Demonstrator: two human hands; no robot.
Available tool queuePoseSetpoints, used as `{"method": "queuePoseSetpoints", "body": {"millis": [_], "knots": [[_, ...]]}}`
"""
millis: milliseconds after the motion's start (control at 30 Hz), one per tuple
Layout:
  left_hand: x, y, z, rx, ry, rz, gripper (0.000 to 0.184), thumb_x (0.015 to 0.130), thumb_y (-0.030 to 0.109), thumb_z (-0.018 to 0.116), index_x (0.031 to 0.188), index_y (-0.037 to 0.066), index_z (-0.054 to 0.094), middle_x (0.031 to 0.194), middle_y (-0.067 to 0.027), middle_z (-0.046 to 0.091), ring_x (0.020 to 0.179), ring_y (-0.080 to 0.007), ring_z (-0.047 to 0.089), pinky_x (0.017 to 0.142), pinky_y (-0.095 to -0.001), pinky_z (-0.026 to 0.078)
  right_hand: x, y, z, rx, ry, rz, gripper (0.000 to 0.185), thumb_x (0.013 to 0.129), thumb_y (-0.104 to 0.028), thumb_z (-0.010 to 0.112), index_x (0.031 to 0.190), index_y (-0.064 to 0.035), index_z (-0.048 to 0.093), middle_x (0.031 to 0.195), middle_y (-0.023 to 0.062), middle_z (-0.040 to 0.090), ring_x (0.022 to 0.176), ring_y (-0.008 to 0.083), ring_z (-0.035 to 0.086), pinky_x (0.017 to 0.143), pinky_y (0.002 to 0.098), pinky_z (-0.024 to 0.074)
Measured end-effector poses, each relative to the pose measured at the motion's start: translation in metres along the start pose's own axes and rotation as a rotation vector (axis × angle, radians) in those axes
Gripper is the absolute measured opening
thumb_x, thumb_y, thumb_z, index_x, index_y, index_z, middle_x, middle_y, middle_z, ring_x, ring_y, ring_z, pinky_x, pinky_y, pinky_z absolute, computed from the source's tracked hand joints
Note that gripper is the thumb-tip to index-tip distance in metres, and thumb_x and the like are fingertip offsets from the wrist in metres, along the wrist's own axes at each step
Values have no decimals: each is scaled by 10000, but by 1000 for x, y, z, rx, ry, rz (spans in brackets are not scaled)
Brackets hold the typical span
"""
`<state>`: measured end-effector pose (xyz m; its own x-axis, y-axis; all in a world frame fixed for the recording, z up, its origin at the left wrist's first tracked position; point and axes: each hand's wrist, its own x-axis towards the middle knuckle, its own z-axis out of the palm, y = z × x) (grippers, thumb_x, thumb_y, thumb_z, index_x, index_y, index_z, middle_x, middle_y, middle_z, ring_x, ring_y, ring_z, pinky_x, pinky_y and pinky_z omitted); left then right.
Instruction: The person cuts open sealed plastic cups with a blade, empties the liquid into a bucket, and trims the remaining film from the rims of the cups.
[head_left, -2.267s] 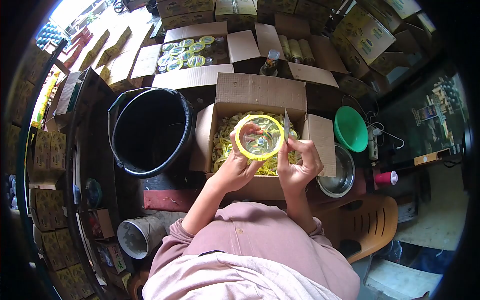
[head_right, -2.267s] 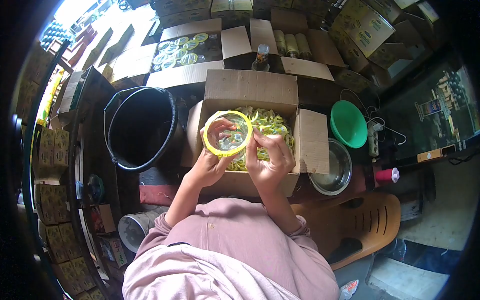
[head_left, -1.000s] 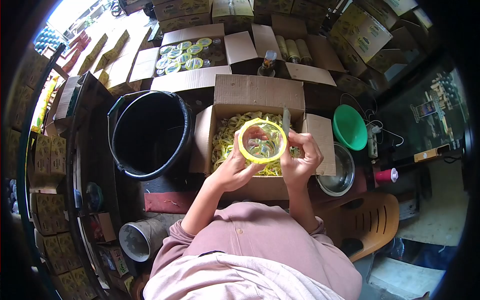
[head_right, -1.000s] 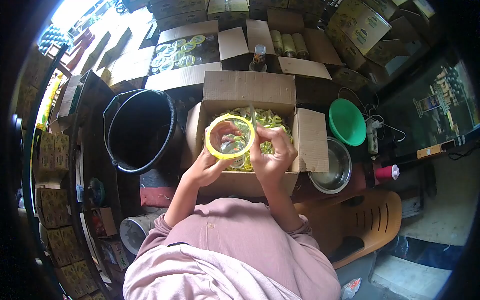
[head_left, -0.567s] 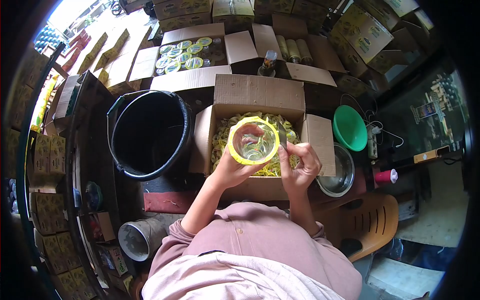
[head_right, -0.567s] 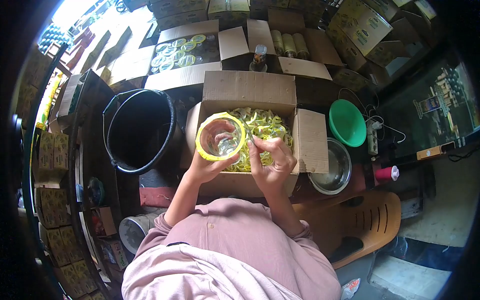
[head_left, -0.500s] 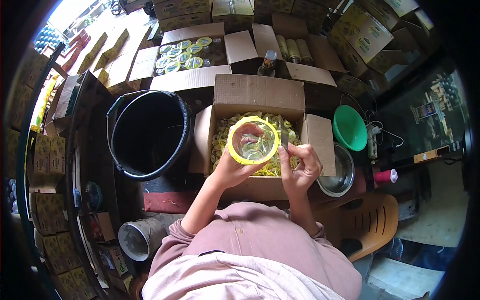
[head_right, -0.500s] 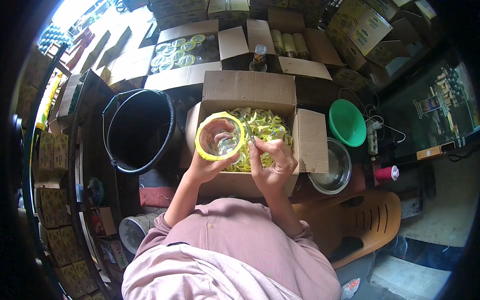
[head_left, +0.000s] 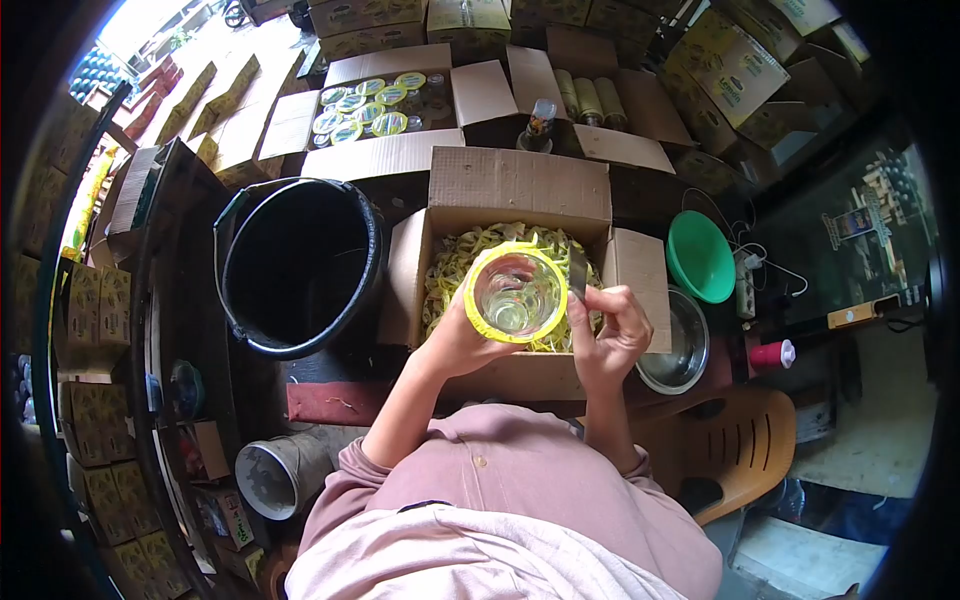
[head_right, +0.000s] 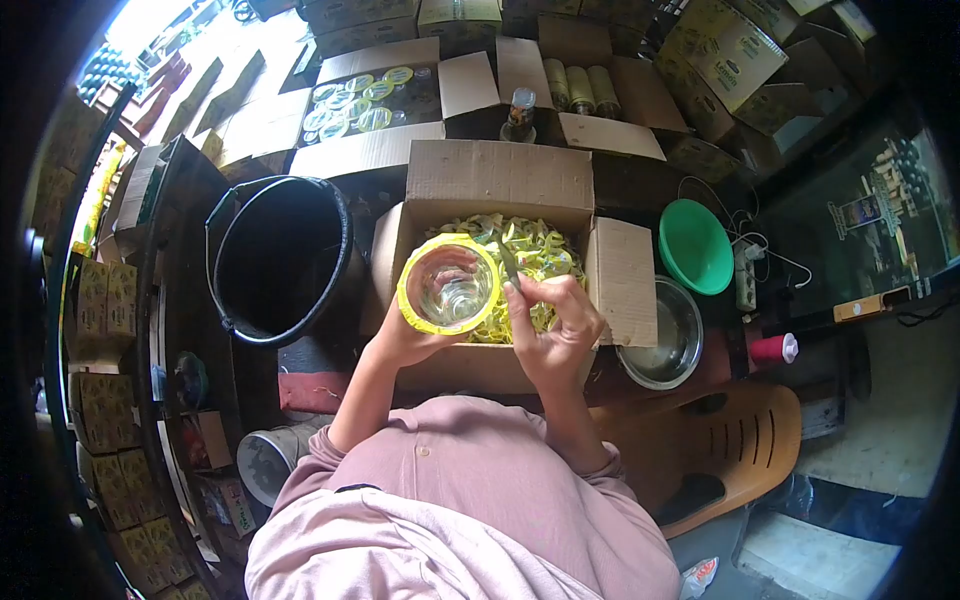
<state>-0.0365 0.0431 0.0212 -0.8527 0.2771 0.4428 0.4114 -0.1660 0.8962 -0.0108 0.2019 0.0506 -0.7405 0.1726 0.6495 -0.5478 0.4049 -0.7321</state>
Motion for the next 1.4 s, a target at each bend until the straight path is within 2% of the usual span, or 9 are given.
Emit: {"method": "queuePoseSetpoints", "body": {"millis": [100,200,300,400,500,733,800,1300,1400], "knots": [[0,1,0,17,-7,13,749,599,72,769,1227,16,366,1135,-106,488,1055,-217,497,916,-324,396,-2,-5,0,-38,13,-41,137,680,39,687,788,-17,624,653,61,586,574,127,573,536,234,443],[-3,1,1,-26,18,-43,733,593,78,774,1214,17,388,1136,-112,496,1065,-231,495,928,-333,386,-4,-4,2,-55,21,-49,149,672,52,681,789,-22,627,656,63,586,576,130,577,540,235,448],[-5,1,-1,88,-47,-53,717,589,91,779,1200,15,411,1136,-121,504,1073,-252,490,950,-351,365,-3,-4,2,-62,33,-56,165,658,73,670,789,-18,628,667,64,592,595,133,585,545,234,451],[-3,4,1,137,-86,-27,712,584,105,785,1192,14,426,1132,-128,510,1083,-268,482,966,-368,347,-3,-1,2,-59,10,-58,158,684,90,649,810,9,602,694,46,542,645,102,514,579,204,415],[-4,3,0,130,-93,-19,718,582,106,782,1197,14,422,1136,-124,508,1098,-259,472,978,-375,335,-1,1,3,-30,0,-74,153,689,82,653,814,15,597,694,47,539,643,94,511,575,199,414],[-2,-2,5,-197,-35,-78,684,660,34,722,1232,29,346,1167,-83,433,1086,-179,458,925,-353,405,-7,-10,1,-70,44,-7,148,685,60,671,802,7,599,693,54,555,618,110,535,556,212,427],[-1,1,5,-210,-25,-87,702,664,37,717,1248,20,328,1168,-89,434,1090,-188,457,926,-346,408,-9,-13,2,-84,65,-17,145,674,45,682,793,-17,629,682,59,596,600,132,583,553,228,461],[-5,3,6,-71,-74,-57,716,647,53,737,1241,13,339,1153,-106,437,1080,-204,461,906,-329,422,-3,-14,2,-252,58,-86,167,656,57,671,796,-27,638,686,70,600,609,148,599,555,245,476],[-4,1,6,-103,-90,-69,729,645,56,742,1245,17,331,1158,-107,431,1087,-201,457,906,-338,422,-3,-7,3,-144,72,-56,144,669,48,668,786,-28,630,701,74,608,619,150,604,560,253,478]]}}
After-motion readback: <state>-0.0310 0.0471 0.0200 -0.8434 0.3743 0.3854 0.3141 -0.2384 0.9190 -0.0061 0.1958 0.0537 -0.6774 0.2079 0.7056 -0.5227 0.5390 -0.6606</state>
